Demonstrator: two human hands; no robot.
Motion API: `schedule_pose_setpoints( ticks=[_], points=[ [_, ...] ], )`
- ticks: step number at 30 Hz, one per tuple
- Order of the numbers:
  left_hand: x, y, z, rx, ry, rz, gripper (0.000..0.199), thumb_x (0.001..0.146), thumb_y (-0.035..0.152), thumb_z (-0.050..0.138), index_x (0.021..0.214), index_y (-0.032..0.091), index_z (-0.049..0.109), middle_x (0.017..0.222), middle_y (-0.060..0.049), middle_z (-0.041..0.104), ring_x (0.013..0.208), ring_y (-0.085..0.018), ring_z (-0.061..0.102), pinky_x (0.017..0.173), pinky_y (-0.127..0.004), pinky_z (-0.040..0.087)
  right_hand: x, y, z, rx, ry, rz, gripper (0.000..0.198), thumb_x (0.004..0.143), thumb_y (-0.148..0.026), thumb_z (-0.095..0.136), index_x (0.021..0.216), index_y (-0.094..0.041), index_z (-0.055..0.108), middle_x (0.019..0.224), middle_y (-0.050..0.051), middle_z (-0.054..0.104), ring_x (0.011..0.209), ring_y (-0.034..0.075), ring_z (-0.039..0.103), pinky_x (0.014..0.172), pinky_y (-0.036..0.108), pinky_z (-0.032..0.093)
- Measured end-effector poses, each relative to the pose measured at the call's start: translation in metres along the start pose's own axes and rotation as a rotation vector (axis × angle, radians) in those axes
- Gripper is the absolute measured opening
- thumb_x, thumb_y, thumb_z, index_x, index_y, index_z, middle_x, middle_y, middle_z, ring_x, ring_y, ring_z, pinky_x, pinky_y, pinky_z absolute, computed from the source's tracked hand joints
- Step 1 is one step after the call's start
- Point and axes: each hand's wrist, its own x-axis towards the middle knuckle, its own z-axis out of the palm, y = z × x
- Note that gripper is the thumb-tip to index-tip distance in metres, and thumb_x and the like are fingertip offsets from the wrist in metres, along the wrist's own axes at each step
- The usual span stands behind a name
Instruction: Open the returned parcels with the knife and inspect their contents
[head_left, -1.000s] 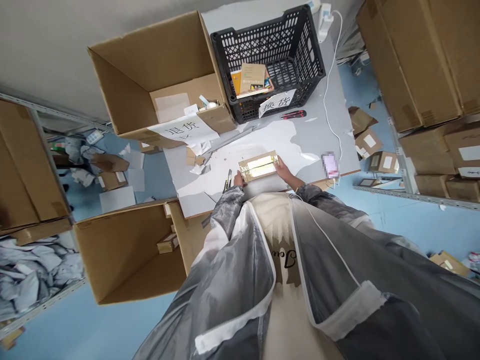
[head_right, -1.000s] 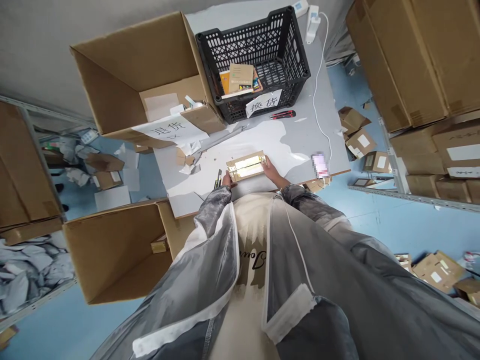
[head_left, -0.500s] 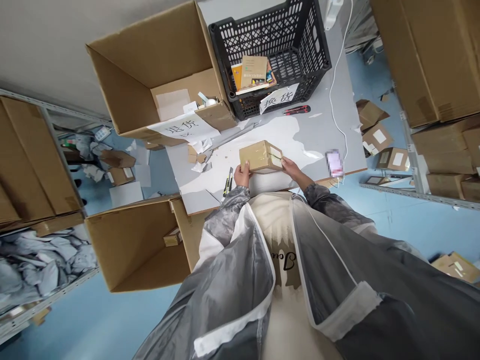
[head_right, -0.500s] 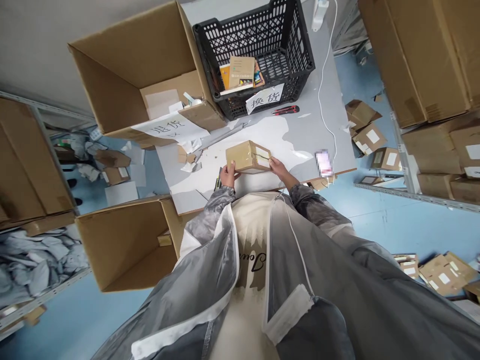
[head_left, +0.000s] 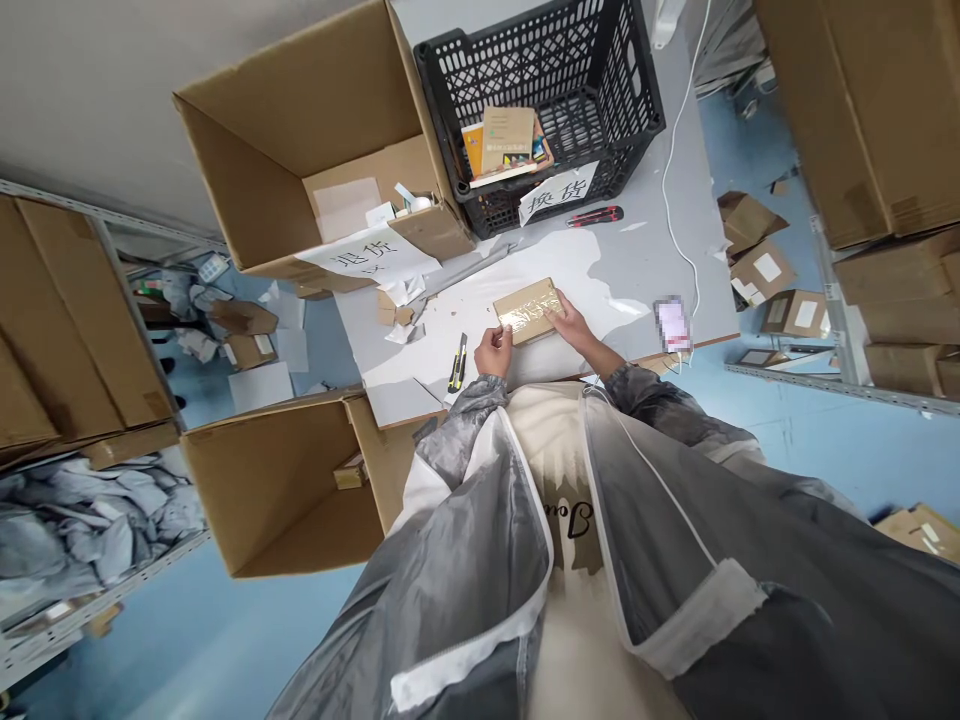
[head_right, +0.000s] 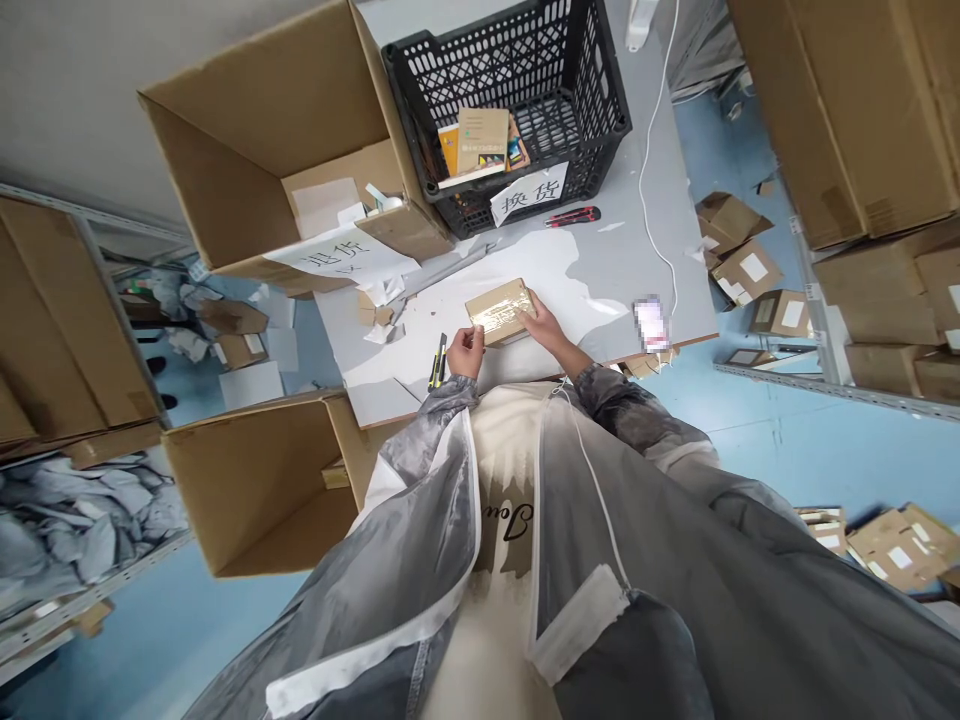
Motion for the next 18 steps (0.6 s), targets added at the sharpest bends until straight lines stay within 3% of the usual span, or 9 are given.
schedule_pose_setpoints(
  ticks=[4,8,10,13,18],
  points=[
    [0.018,-0.015,-0.003,-0.233,-0.064,-0.237,0.068,0.126,0.083,0.047,0.133,0.025,0.081,0.149,-0.019,0.085,0.142,-0.035,0.081,0.095,-0.042,0.074,-0.001,-0.004,-0.003,-0.019,-0.001,0.011,0.115,0.103,-0.088,0.081,0.196,-0.026,0.053,0.189,0.008,0.067,0.183,0.042,0.054,0.159,0.054,0.035],
    [0.029,-0.026,0.009,-0.251,-0.115,-0.506,0.064,0.118,0.086,0.06,0.131,0.026,0.081,0.14,-0.023,0.084,0.135,-0.037,0.082,0.091,-0.047,0.075,-0.004,-0.006,0.002,-0.028,-0.032,-0.022,0.116,0.105,-0.09,0.078,0.198,-0.027,0.049,0.189,0.008,0.066,0.186,0.041,0.051,0.16,0.055,0.032],
    [0.029,-0.027,0.019,-0.262,-0.146,-0.522,0.061,0.115,0.087,0.064,0.131,0.031,0.083,0.129,-0.02,0.086,0.125,-0.036,0.084,0.092,-0.049,0.075,-0.006,-0.007,0.007,-0.048,-0.05,-0.021,0.116,0.105,-0.091,0.076,0.198,-0.029,0.048,0.189,0.007,0.067,0.183,0.041,0.054,0.16,0.056,0.032],
    [0.025,-0.027,0.028,-0.312,-0.209,-0.492,0.067,0.113,0.093,0.061,0.137,0.034,0.084,0.129,-0.016,0.087,0.119,-0.033,0.085,0.1,-0.05,0.074,-0.01,-0.009,0.01,-0.049,-0.064,-0.009,0.113,0.104,-0.093,0.075,0.197,-0.032,0.05,0.188,0.005,0.067,0.181,0.04,0.057,0.16,0.057,0.034],
    [0.02,-0.035,0.003,-0.339,-0.142,-0.435,0.086,0.105,0.1,0.069,0.149,0.027,0.084,0.136,-0.022,0.084,0.118,-0.033,0.082,0.102,-0.054,0.076,-0.018,-0.005,-0.003,0.092,-0.044,0.033,0.102,0.11,-0.094,0.068,0.188,-0.029,0.063,0.186,0.008,0.071,0.183,0.036,0.055,0.156,0.058,0.041]
  ],
)
